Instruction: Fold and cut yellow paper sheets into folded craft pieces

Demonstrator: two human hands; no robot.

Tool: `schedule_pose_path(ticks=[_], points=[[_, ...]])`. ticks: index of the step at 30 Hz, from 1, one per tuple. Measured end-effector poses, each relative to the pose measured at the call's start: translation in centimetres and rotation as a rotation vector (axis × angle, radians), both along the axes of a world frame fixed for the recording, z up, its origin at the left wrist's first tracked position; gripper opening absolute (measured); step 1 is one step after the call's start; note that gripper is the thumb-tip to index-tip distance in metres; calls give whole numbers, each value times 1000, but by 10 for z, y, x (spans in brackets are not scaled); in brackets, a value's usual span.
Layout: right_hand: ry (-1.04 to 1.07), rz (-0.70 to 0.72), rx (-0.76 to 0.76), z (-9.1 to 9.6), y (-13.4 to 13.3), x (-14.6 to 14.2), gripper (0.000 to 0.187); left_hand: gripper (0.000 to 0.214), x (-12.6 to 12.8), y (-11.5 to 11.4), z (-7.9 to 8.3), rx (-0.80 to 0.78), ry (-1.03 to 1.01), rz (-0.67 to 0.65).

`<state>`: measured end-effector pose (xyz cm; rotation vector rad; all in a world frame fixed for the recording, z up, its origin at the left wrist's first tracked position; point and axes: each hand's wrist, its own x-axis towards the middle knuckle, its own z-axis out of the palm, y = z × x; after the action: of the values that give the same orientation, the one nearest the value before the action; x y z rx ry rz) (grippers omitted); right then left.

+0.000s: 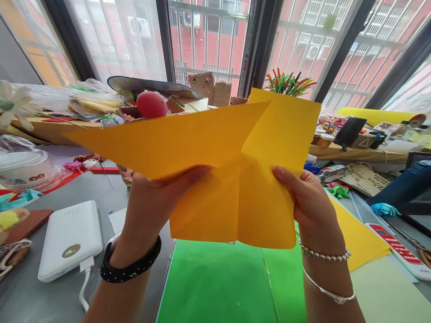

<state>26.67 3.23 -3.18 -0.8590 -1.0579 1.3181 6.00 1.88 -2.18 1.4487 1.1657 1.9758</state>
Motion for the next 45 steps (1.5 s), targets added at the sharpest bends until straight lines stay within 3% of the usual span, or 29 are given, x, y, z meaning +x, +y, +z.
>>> schedule_pose_path(ticks=[9,14,18,28,38,41,45], points=[[-96,66,12,0,2,11,15,20,-2,-3,4,-98,52,-82],[-75,26,41,0,-1,5,11,17,-1,-4,4,-83,49,-1],[-50,10,44,0,-1,1,9,17,-1,-4,4,-46,27,-18],[-118,16,54,0,1,5,11,18,-3,-6,6,-102,59,73],[-190,-56,0,5,-5,6,13,21,3,-6,7,-116,-58,3],[-165,-31,-2,5,-6,5,12,18,4,-7,9,-150,-90,-56],[-129,22,20,4,-4,4,11,16,3,-3,7,-75,-95,-88]])
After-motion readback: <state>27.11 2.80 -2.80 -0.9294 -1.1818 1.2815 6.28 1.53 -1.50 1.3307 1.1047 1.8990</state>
